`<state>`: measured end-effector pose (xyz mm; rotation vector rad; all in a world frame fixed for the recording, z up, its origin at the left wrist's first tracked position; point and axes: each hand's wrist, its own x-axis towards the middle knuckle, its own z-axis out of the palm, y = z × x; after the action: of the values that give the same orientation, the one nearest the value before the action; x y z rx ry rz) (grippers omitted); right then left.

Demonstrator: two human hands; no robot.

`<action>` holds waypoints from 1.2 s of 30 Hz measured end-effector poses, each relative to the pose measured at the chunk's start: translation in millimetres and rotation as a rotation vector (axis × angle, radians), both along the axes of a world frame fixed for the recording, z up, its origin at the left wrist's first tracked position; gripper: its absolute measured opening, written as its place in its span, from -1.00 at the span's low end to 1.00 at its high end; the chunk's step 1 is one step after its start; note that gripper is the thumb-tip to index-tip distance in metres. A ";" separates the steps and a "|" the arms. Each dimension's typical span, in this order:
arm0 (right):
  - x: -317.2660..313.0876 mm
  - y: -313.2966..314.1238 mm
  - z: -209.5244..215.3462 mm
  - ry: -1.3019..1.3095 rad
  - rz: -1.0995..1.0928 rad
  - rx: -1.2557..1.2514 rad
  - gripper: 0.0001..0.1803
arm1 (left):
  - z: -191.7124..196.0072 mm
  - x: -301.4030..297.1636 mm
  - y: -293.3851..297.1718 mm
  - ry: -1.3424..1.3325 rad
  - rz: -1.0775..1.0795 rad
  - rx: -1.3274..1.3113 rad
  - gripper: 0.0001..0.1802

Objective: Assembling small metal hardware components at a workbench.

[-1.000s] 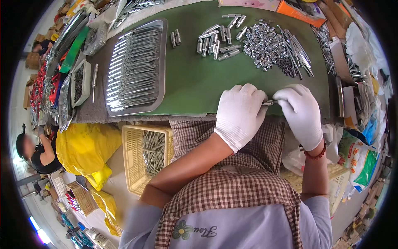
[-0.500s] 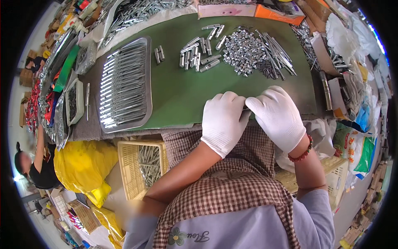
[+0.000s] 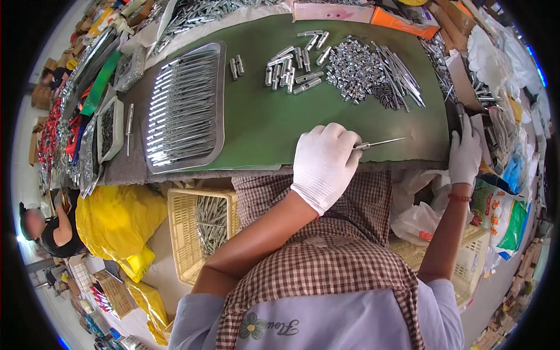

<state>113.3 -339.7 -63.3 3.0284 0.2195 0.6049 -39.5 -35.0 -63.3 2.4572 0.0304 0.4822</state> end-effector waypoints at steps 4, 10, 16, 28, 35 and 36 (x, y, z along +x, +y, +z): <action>-7.0 -5.1 -10.4 -0.032 0.220 0.332 -0.43 | -1.6 0.7 0.5 0.023 0.015 0.013 -0.88; -123.7 97.0 12.1 0.114 0.623 0.345 -0.22 | -2.4 -4.2 1.6 -0.011 -0.003 0.012 -0.87; -136.8 104.6 18.5 0.182 0.469 0.654 -0.23 | -4.1 -2.1 0.1 -0.056 0.007 0.013 -0.87; -12.3 31.6 17.3 -0.152 0.189 0.082 -0.61 | 2.8 2.4 -2.1 -0.110 -0.046 0.174 -0.87; 85.1 93.5 17.0 0.066 0.522 0.215 -0.71 | 12.3 5.9 1.3 0.051 -0.128 0.220 -0.87; 100.2 95.2 13.4 0.097 0.528 0.203 -0.71 | 8.3 3.6 3.8 0.002 -0.127 0.213 -0.85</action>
<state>213.5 -244.5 -49.8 3.1959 1.0431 0.5265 -35.9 -31.2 -54.9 2.6471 -0.1842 0.4473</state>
